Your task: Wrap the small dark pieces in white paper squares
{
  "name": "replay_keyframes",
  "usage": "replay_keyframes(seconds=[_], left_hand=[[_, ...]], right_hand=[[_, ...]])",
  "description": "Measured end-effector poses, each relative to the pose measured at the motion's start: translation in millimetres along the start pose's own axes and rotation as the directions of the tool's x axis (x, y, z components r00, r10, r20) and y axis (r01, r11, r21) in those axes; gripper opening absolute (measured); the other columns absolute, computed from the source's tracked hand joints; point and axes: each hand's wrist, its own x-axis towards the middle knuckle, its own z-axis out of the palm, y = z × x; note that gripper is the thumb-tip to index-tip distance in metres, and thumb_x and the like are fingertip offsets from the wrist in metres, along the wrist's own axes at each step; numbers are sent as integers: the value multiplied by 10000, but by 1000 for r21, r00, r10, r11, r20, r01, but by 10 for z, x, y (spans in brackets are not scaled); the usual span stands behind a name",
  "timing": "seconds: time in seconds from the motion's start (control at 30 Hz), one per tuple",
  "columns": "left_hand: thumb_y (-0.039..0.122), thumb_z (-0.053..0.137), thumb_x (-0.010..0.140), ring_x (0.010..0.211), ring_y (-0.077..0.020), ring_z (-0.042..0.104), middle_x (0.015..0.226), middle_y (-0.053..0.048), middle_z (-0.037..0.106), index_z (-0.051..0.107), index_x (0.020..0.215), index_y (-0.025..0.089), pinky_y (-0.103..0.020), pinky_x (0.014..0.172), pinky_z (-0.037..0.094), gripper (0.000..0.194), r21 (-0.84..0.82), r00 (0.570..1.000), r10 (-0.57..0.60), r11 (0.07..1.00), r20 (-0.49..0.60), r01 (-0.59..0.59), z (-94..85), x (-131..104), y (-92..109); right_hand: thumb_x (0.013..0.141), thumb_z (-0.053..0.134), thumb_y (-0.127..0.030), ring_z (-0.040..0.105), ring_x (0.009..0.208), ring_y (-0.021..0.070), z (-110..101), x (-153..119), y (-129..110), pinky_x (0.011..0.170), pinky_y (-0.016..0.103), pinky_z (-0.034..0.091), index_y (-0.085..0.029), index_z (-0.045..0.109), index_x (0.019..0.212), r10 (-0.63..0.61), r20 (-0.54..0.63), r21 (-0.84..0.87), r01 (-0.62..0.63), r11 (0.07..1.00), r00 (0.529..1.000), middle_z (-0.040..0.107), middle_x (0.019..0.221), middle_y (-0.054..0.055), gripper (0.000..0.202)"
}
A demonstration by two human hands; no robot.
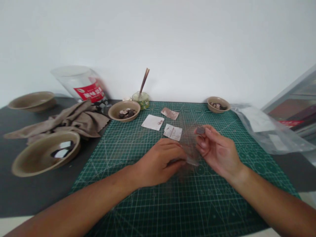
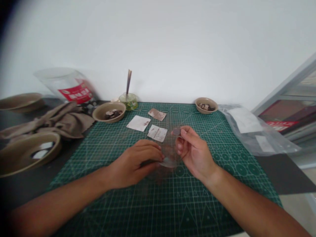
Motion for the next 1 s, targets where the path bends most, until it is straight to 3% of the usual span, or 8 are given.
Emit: replay_keyframes(seconds=[0.13,0.23,0.37,0.43,0.53,0.63,0.83,1.0], left_hand=[[309,546,961,944,-193,669,995,-13,735,681,1052,215,-303,875,492,188,32,914,-333,937,-231,349,-288,2,-102],[382,451,967,827,-197,664,926,-6,725,661,1078,197,-287,728,499,301,-29,804,-569,819,-170,573,-547,-24,-330],[371,484,902,858,-245,672,940,-40,722,686,1050,208,-340,767,487,299,353,673,-729,601,-123,717,-723,-58,-586],[388,491,897,935,-280,671,1022,-79,723,679,1136,208,-386,844,488,354,506,695,-696,540,-181,672,-704,-49,-609],[412,530,888,1188,-360,575,1273,-135,654,645,1266,202,-504,1033,407,448,661,827,-477,522,-298,539,-580,14,-549],[353,541,900,1311,-357,486,1411,-93,586,641,1289,254,-540,1118,322,414,694,941,-319,653,-111,303,-420,136,-486],[307,550,903,1343,-345,481,1402,-105,604,641,1271,238,-544,1133,312,385,623,936,-327,762,132,178,-317,455,-506],[229,670,777,1203,-320,591,1274,-117,674,684,1146,220,-469,1066,409,370,520,875,-452,796,172,309,-397,635,-532]], right_hand=[[825,742,-242,457,581,87,-2,10,6,476,195,394,-195,674,874,3,3,13,-3,1000,1000,675,862,-2,96],[828,741,-242,457,577,83,5,26,5,477,193,397,-191,668,861,11,12,7,-11,1000,1000,679,858,-2,95],[830,742,-249,455,576,79,5,70,1,481,188,402,-198,660,850,7,12,1,-7,1000,1000,682,865,-5,98],[822,753,-258,456,575,80,-3,93,3,480,188,402,-208,655,841,-2,15,-5,2,1000,1000,680,862,-12,112],[810,770,-275,458,574,81,-20,112,11,476,193,403,-215,650,831,-12,23,-19,12,1000,1000,681,874,-17,135],[809,775,-279,466,576,79,-37,112,17,482,192,405,-215,656,848,-10,24,-11,10,1000,1000,682,876,-17,140],[830,753,-271,472,592,76,-62,97,-5,491,185,408,-206,664,862,-24,31,1,24,1000,999,684,894,-11,115],[805,782,-289,476,585,76,-68,91,-18,485,191,408,-209,662,861,-19,27,-4,19,1000,999,680,898,-16,155]])
